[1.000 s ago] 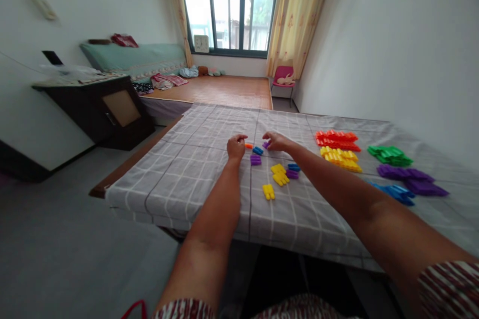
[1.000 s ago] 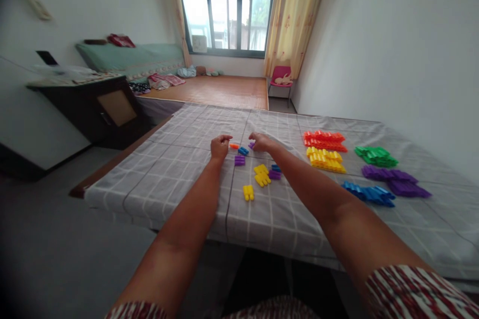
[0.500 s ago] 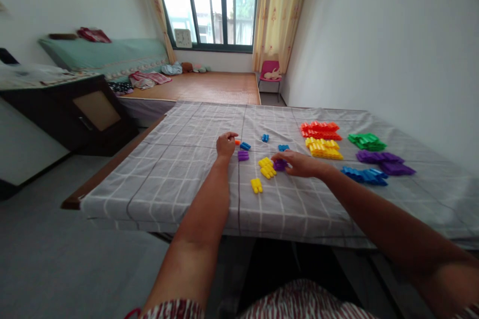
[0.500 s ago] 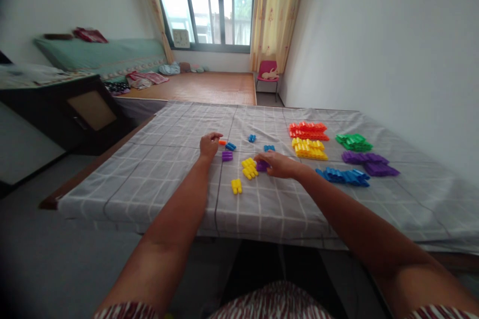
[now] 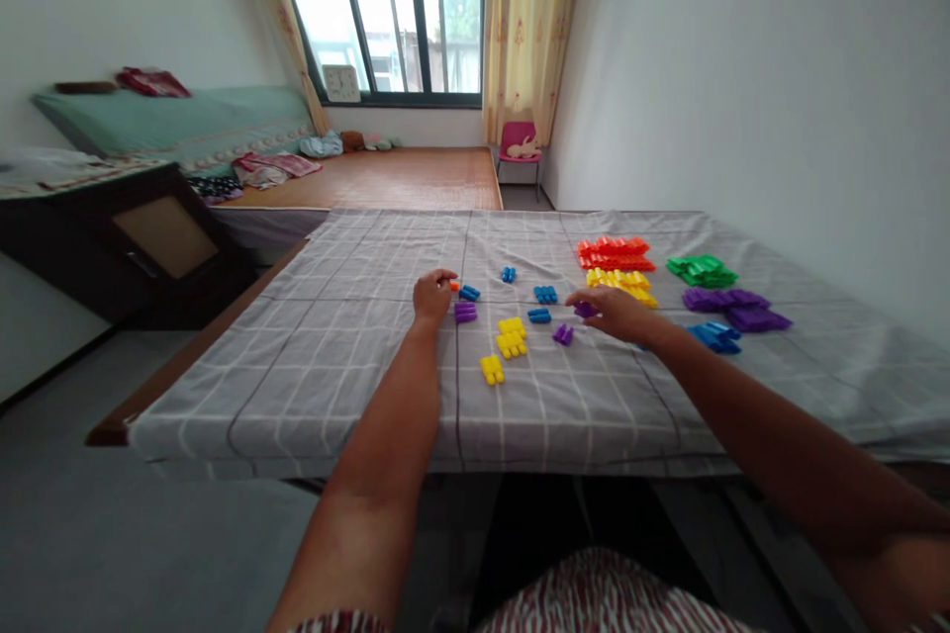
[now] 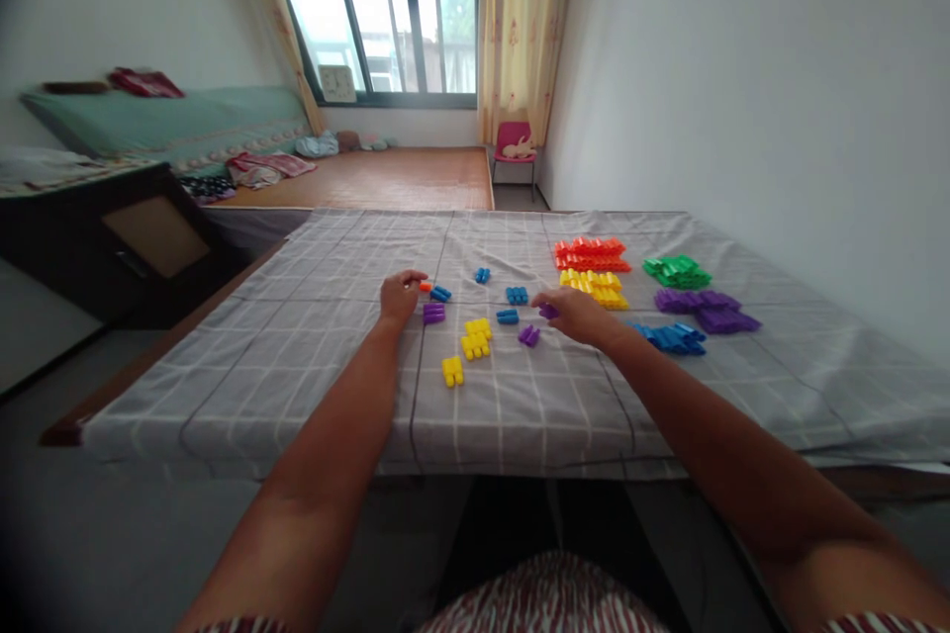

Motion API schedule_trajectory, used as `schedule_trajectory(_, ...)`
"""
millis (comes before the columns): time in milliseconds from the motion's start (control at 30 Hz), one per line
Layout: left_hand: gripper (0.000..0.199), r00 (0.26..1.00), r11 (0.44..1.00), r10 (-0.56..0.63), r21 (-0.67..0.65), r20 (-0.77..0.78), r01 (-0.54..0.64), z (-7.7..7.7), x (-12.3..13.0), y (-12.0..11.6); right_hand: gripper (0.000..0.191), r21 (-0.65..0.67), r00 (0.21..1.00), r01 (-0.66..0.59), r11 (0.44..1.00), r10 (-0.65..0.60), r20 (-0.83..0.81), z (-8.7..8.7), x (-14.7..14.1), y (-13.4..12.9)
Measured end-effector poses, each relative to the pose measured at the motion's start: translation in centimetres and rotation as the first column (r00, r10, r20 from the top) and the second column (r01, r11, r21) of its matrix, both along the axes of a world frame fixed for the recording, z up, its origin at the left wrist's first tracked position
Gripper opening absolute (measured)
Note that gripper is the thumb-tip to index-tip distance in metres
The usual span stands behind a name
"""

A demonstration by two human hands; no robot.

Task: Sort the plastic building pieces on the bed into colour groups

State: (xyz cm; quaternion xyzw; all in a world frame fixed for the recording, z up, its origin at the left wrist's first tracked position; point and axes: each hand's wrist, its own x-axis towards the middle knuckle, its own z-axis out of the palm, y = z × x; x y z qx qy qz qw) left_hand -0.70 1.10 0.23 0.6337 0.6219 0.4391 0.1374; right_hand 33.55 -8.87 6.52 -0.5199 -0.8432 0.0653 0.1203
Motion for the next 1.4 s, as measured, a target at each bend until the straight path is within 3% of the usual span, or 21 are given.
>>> schedule_trajectory(133, 0.033, 1.000, 1.000, -0.008, 0.001, -0.019, 0.008, 0.0, 0.0, 0.0, 0.033, 0.000, 0.998, 0.034, 0.999, -0.034, -0.059, -0.7, -1.9, -1.2)
schedule_trajectory(267, 0.033, 0.999, 1.000, -0.014, -0.015, -0.038, 0.013, -0.1, 0.0, -0.2, 0.035, -0.039, 0.988, -0.157, 0.987, 0.156, -0.019, -0.9, -3.8, -2.0)
schedule_trajectory(400, 0.033, 0.999, 1.000, -0.022, -0.016, -0.038, 0.021, -0.1, 0.0, -0.3, 0.042, -0.169, 0.972, -0.233, 0.958, 0.236, -0.001, -0.2, -2.3, -1.9)
schedule_trajectory(500, 0.033, 0.999, 0.999, -0.032, -0.024, -0.043, 0.031, 0.0, 0.2, -0.3, 0.040, -0.179, 0.987, -0.152, 0.972, 0.139, -0.084, 0.3, 0.1, -1.5)
schedule_trajectory(567, 0.032, 0.998, 0.999, -0.044, -0.024, -0.053, 0.043, 0.1, 0.3, -0.3, 0.035, -0.120, 0.990, -0.018, 0.993, 0.001, -0.139, 0.4, 1.1, -1.4)
schedule_trajectory(667, 0.031, 0.995, 0.998, -0.067, -0.019, -0.073, 0.066, 0.3, 0.5, -0.5, 0.033, -0.012, 0.965, 0.216, 0.976, -0.215, -0.147, -0.3, 1.1, -1.7)
schedule_trajectory(733, 0.031, 0.994, 0.997, -0.072, -0.020, -0.087, 0.071, 0.4, 0.6, -0.6, 0.036, 0.015, 0.950, 0.289, 0.957, -0.284, -0.126, -1.2, 0.1, -2.1)
schedule_trajectory(933, 0.031, 0.992, 0.996, -0.068, -0.061, -0.108, 0.062, 0.5, 0.6, -0.9, 0.046, 0.046, 0.928, 0.369, 0.929, -0.364, -0.079, -2.8, -2.6, -2.8)
schedule_trajectory(1100, 0.031, 0.992, 0.996, -0.074, -0.052, -0.105, 0.069, 0.4, 0.6, -0.7, 0.046, 0.034, 0.920, 0.382, 0.923, -0.377, -0.103, -2.2, -1.2, -2.6)
schedule_trajectory(1267, 0.030, 0.992, 0.996, -0.078, -0.057, -0.102, 0.072, 0.4, 0.7, -0.7, 0.030, -0.063, 0.938, 0.287, 0.956, -0.294, -0.187, -3.2, 0.2, -2.4)
schedule_trajectory(1400, 0.029, 0.993, 0.996, -0.072, -0.066, -0.097, 0.066, 0.6, 0.7, -0.9, 0.025, -0.078, 0.919, 0.290, 0.954, -0.301, -0.255, -3.5, 0.3, -2.2)
